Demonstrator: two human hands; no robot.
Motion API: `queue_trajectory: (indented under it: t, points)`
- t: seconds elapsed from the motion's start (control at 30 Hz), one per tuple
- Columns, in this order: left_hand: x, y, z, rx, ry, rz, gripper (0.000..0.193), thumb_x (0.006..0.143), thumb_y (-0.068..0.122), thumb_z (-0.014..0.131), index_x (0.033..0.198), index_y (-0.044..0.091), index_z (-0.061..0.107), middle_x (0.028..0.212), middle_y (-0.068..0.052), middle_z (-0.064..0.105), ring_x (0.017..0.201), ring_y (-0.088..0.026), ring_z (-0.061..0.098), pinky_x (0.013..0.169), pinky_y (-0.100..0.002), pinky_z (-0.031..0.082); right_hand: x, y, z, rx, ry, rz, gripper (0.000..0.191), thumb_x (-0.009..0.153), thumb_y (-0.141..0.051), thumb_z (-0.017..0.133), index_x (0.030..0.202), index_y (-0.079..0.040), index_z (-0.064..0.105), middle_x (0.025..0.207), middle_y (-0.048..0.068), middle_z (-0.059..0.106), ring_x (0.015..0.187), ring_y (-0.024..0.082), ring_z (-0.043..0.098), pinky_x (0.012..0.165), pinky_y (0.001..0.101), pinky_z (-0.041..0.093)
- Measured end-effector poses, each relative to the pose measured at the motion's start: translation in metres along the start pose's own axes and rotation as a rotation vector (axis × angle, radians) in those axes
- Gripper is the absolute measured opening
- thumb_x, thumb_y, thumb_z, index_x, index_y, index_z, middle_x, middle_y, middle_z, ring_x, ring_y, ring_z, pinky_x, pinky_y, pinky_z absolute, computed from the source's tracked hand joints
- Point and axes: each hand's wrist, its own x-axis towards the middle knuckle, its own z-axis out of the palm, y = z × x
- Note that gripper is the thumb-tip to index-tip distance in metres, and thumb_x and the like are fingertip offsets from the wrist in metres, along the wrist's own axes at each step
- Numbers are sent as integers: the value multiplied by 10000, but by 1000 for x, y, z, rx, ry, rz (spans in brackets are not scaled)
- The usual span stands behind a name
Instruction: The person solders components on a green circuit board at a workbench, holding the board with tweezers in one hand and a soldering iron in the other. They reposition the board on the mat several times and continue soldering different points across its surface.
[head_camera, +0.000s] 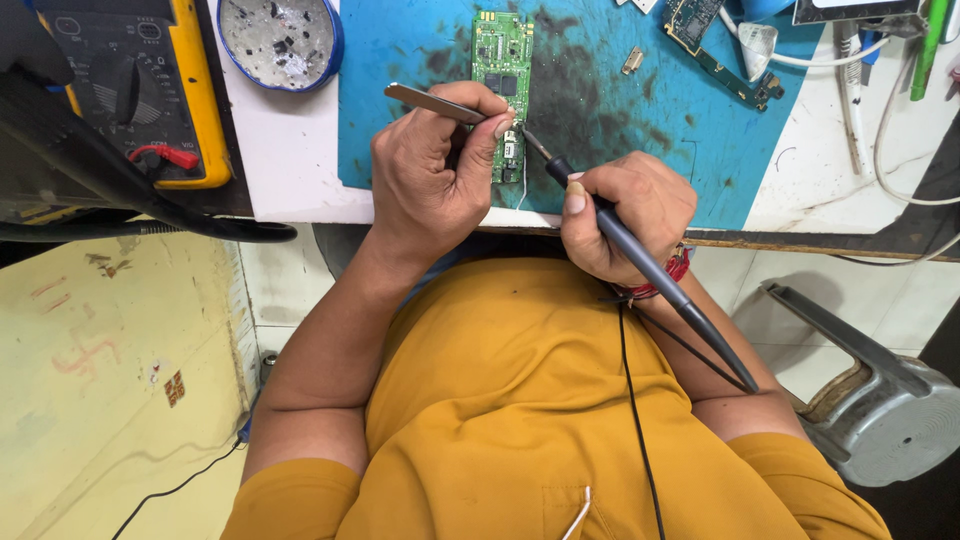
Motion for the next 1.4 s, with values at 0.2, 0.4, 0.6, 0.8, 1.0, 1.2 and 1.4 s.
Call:
queue_trajectory:
  t: [0.2,0.4,0.6,0.8,1.0,1.2,1.4]
  points:
    - [1,1,-1,7,2,2,73,1058,44,724,1079,21,659,879,-27,694,653,-83,599,544,-229,457,0,-1,0,-3,2,15,111,947,25,687,952,-14,583,759,107,646,624,265,616,605,377,479]
    - [2,2,-2,2,2,8,71,1059,39,723,1077,18,657,892,-31,698,657,-84,602,545,-229,458,0,-1,1,-8,6,15,110,953,19,688,951,-17,584,769,108,649,636,267,620,588,364,482]
    - [2,2,-1,0,1,16,72,1061,36,720,1073,19,652,913,-41,704,661,-83,604,549,-228,461,-1,0,1,-6,17,22,105,952,18,690,949,-19,592,764,106,649,631,265,623,612,376,484]
    - [1,1,0,-4,2,8,68,1058,31,721,1072,18,655,898,-41,700,655,-84,603,546,-228,456,-2,0,1,-14,13,27,108,955,17,692,956,-19,591,773,109,649,637,268,625,587,361,482]
    - [2,1,0,-8,3,3,66,1056,29,719,1072,17,656,891,-37,701,656,-83,608,573,-242,461,-1,-1,1,-14,8,30,112,953,23,693,951,-21,590,766,101,647,631,262,618,584,361,477]
    - [0,2,-2,-1,3,7,71,1060,33,721,1078,16,654,895,-35,696,672,-89,613,561,-227,471,-1,-2,1,-7,7,28,113,960,20,691,958,-25,588,774,101,651,637,261,618,586,358,476]
    - [1,4,-3,6,6,-9,70,1054,35,724,1078,16,660,877,-33,690,660,-88,600,570,-234,461,-2,-2,2,-12,17,38,107,970,13,690,974,-26,590,776,97,643,649,264,619,579,355,474]
